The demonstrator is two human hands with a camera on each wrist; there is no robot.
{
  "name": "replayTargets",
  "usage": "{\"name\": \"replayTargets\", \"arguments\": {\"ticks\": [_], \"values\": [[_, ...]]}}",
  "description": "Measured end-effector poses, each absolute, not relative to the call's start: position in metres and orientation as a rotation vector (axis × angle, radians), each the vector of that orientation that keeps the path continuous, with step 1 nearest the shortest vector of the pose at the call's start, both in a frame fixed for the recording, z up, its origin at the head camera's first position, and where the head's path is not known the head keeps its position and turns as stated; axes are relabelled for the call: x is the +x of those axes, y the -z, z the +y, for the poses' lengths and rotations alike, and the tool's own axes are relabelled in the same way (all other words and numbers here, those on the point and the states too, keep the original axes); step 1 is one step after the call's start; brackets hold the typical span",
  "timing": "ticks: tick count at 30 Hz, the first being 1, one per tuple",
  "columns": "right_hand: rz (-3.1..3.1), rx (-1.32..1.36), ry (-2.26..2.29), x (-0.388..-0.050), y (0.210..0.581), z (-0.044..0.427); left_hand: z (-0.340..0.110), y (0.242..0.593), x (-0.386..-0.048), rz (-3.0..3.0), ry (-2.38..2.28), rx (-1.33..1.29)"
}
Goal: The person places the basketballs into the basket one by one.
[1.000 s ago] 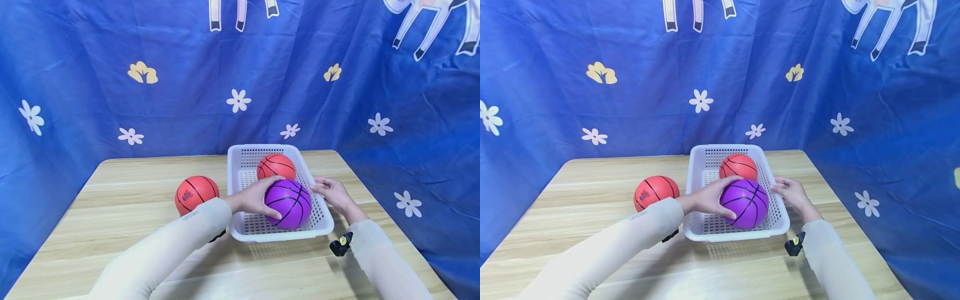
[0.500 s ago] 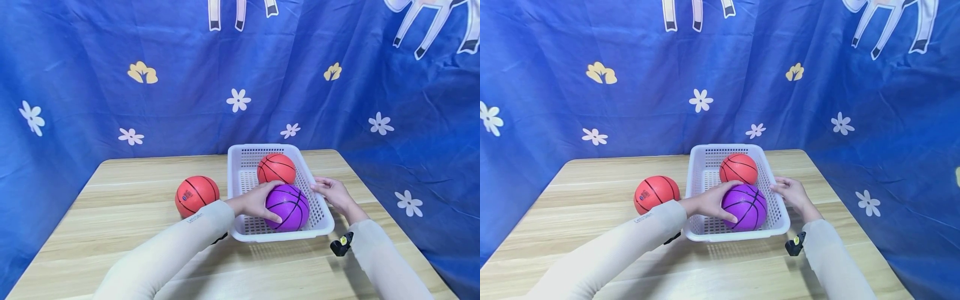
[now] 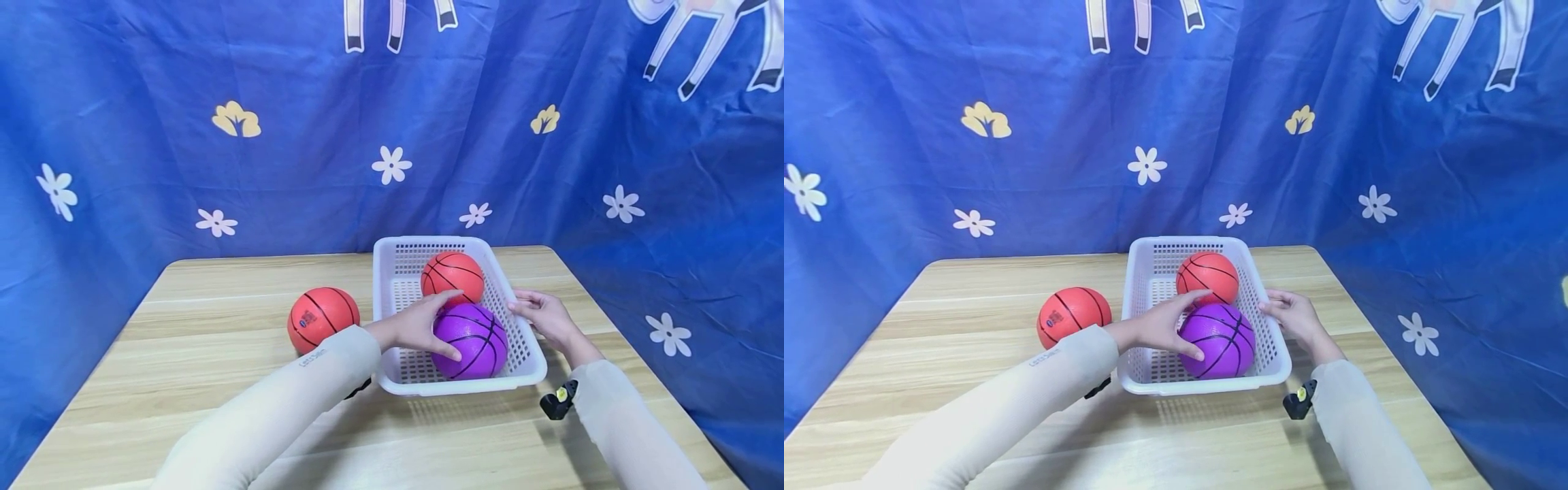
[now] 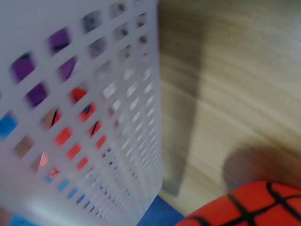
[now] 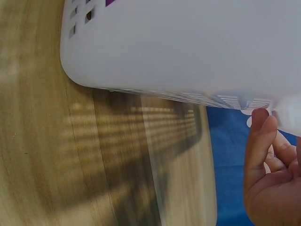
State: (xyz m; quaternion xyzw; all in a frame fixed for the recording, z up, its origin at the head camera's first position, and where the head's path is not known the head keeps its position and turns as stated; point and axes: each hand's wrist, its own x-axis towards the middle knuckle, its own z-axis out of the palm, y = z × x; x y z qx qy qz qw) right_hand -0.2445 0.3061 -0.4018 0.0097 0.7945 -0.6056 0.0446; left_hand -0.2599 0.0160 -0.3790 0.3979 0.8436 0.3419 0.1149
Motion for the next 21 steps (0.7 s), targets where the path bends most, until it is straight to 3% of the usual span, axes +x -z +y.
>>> {"name": "replayTargets", "arguments": {"ticks": [21], "values": [[2.448,0.011,1.824,-0.244,0.402,0.305,-0.057,0.334,-0.271,2.562,-1.424,1.168]]}}
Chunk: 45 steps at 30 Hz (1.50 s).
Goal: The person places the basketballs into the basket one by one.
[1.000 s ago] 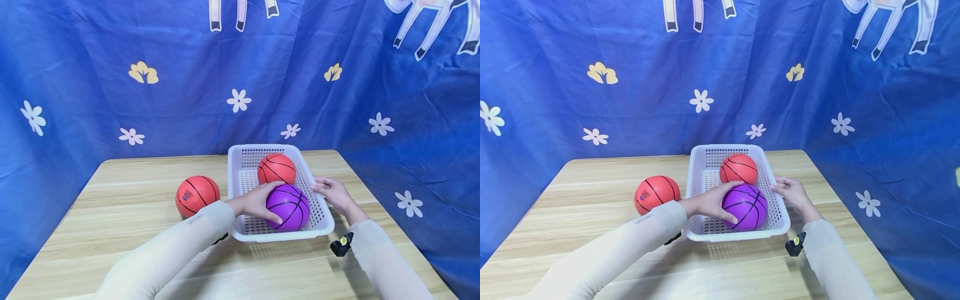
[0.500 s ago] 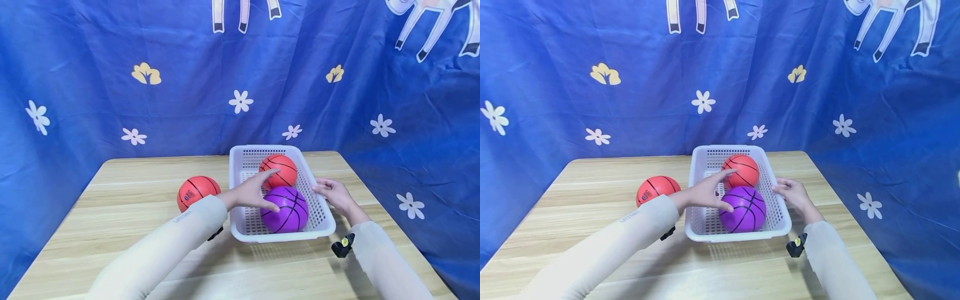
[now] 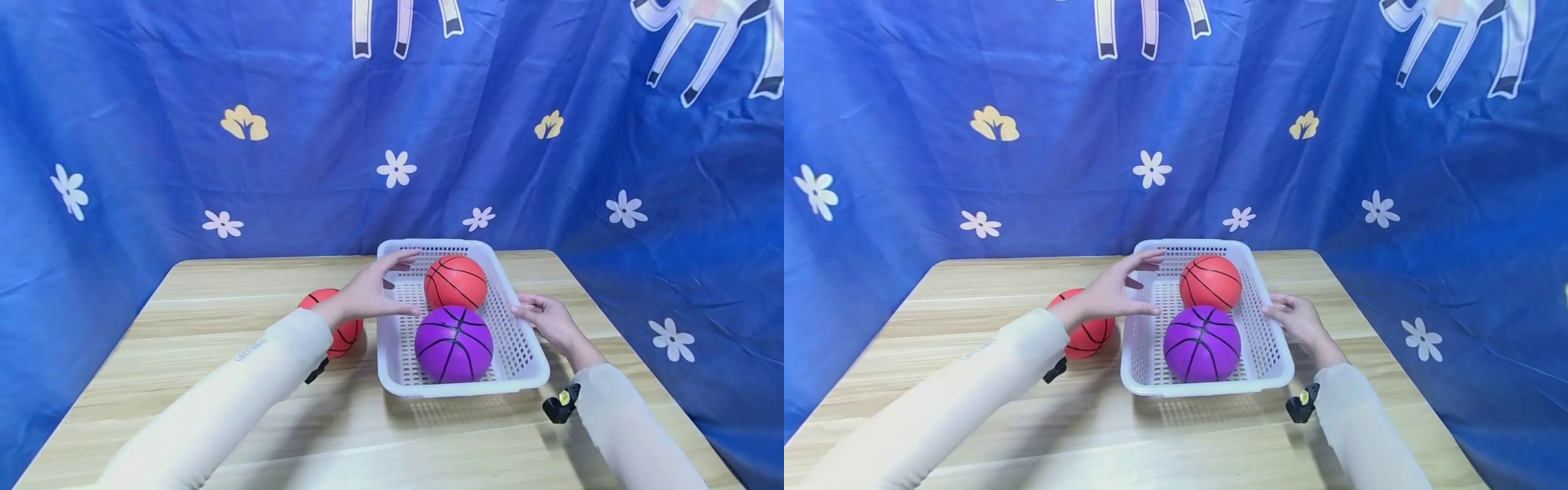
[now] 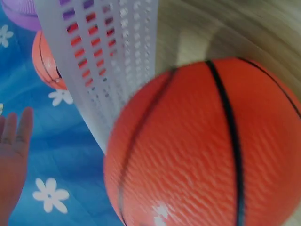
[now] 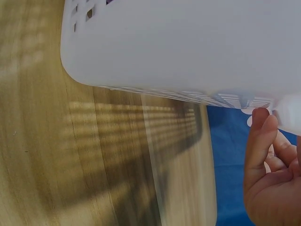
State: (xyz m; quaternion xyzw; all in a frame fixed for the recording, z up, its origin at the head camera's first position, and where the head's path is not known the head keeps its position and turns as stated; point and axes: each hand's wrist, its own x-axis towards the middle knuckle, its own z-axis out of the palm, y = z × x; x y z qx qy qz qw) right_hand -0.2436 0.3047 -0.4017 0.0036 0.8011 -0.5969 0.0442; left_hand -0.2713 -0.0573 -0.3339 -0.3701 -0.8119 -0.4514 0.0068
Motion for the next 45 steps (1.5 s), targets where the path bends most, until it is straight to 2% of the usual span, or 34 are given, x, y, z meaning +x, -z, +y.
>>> {"name": "replayTargets", "arguments": {"ticks": [13,26,45], "values": [[2.442,0.018,1.829,-0.244,0.404,0.306,-0.116,0.34,-0.277,-2.443,1.265,-1.03],[2.437,0.034,1.833,-0.243,0.405,0.305,-0.171,0.363,-0.274,-2.485,1.168,-0.91],[2.435,0.042,1.842,-0.243,0.402,0.305,-0.204,0.412,-0.265,-2.663,1.243,-0.799]]}}
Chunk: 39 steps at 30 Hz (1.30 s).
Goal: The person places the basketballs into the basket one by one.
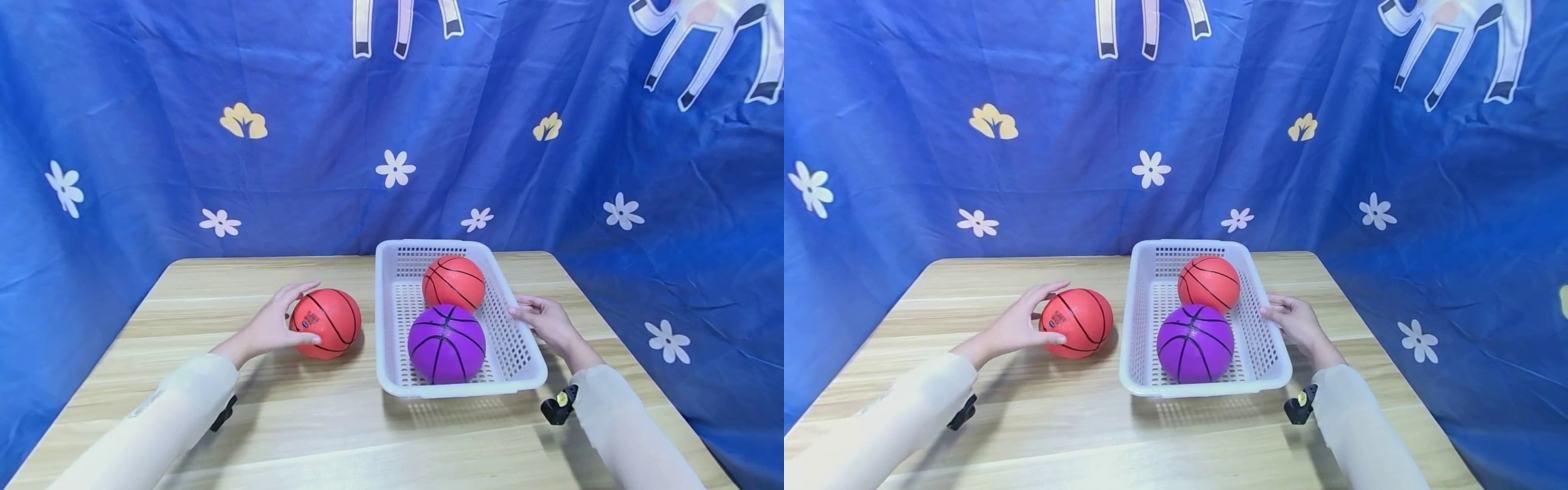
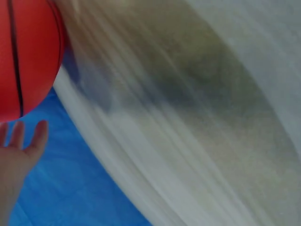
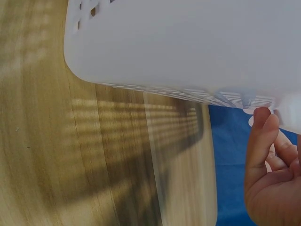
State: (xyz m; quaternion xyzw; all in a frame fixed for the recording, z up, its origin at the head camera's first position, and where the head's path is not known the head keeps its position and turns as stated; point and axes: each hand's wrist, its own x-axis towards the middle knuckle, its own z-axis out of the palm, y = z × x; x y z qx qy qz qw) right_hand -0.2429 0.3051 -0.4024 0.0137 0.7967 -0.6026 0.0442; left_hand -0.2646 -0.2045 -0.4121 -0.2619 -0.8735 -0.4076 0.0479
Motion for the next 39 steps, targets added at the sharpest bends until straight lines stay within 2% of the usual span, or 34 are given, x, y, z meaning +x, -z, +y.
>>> {"name": "replayTargets", "arguments": {"ticks": [10,23,28,39], "values": [[2.433,0.041,1.839,-0.243,0.402,0.305,-0.203,0.421,-0.265,-2.709,1.206,-0.788],[2.439,0.057,1.824,-0.243,0.4,0.304,-0.201,0.41,-0.27,-2.703,1.211,-0.765],[2.432,0.049,1.834,-0.244,0.401,0.303,-0.202,0.393,-0.274,-2.67,1.255,-0.742],[2.427,0.026,1.843,-0.243,0.403,0.306,-0.19,0.332,-0.288,-2.546,1.314,-0.749]]}}
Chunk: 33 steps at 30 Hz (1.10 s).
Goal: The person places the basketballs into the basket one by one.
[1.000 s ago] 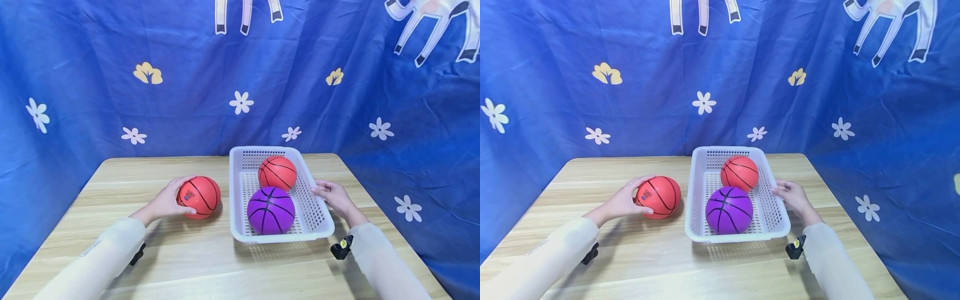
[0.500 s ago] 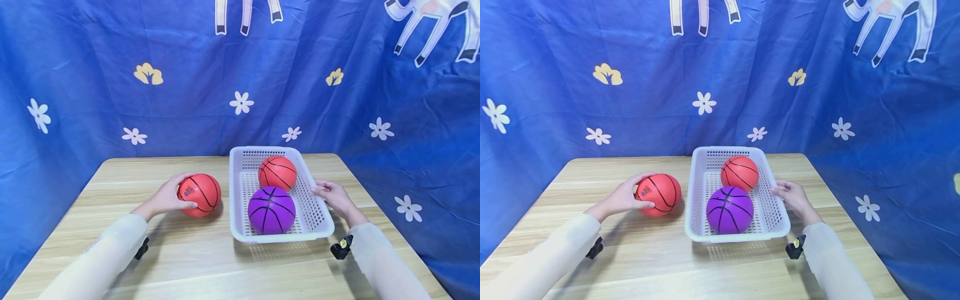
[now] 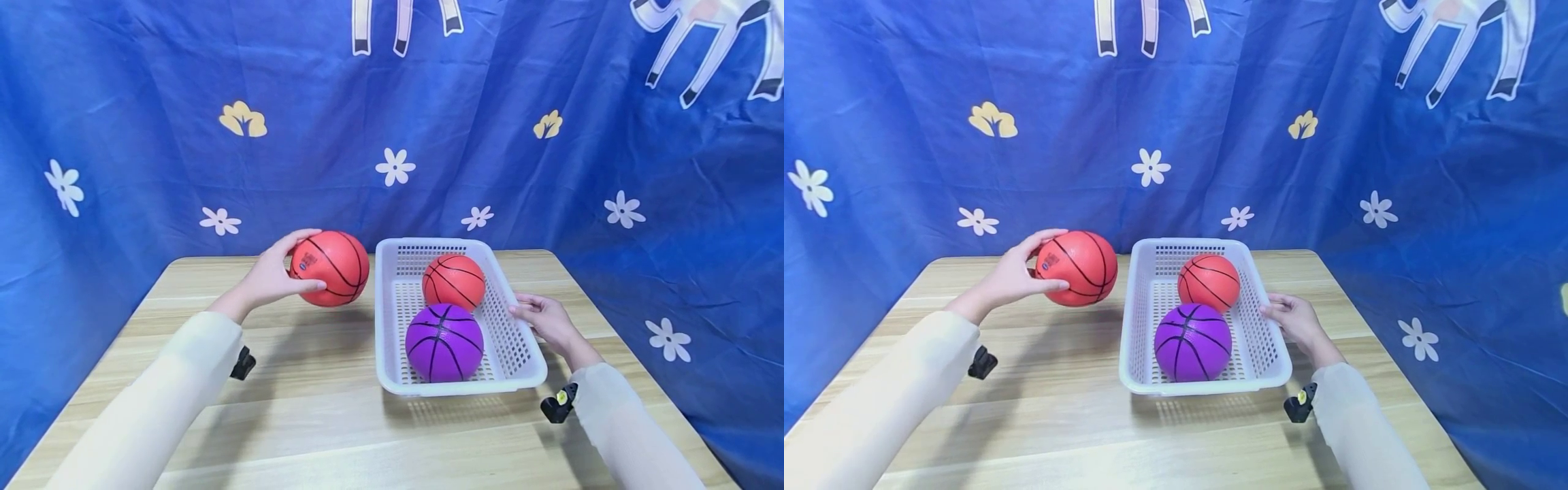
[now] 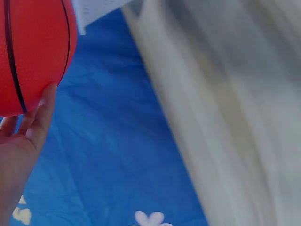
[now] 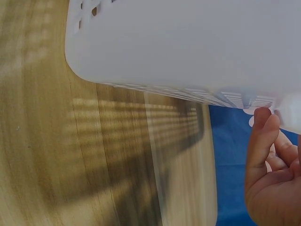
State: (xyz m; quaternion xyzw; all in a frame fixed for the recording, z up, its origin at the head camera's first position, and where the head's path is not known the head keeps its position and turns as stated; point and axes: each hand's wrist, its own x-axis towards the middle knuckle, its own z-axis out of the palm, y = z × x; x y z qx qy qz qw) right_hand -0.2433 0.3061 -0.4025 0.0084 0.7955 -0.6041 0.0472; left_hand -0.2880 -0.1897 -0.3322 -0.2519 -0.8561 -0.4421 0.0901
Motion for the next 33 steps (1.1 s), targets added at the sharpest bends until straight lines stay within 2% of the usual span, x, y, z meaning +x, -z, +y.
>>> {"name": "replayTargets", "arguments": {"ticks": [7,15,33], "values": [[2.422,0.053,1.842,-0.243,0.403,0.307,-0.168,0.309,-0.293,-2.548,1.338,-0.735],[2.412,0.043,1.858,-0.244,0.402,0.307,-0.142,0.3,-0.297,-2.53,1.403,-0.777],[2.42,0.055,1.858,-0.244,0.401,0.305,-0.081,0.33,-0.31,-2.574,1.395,-0.866]]}}
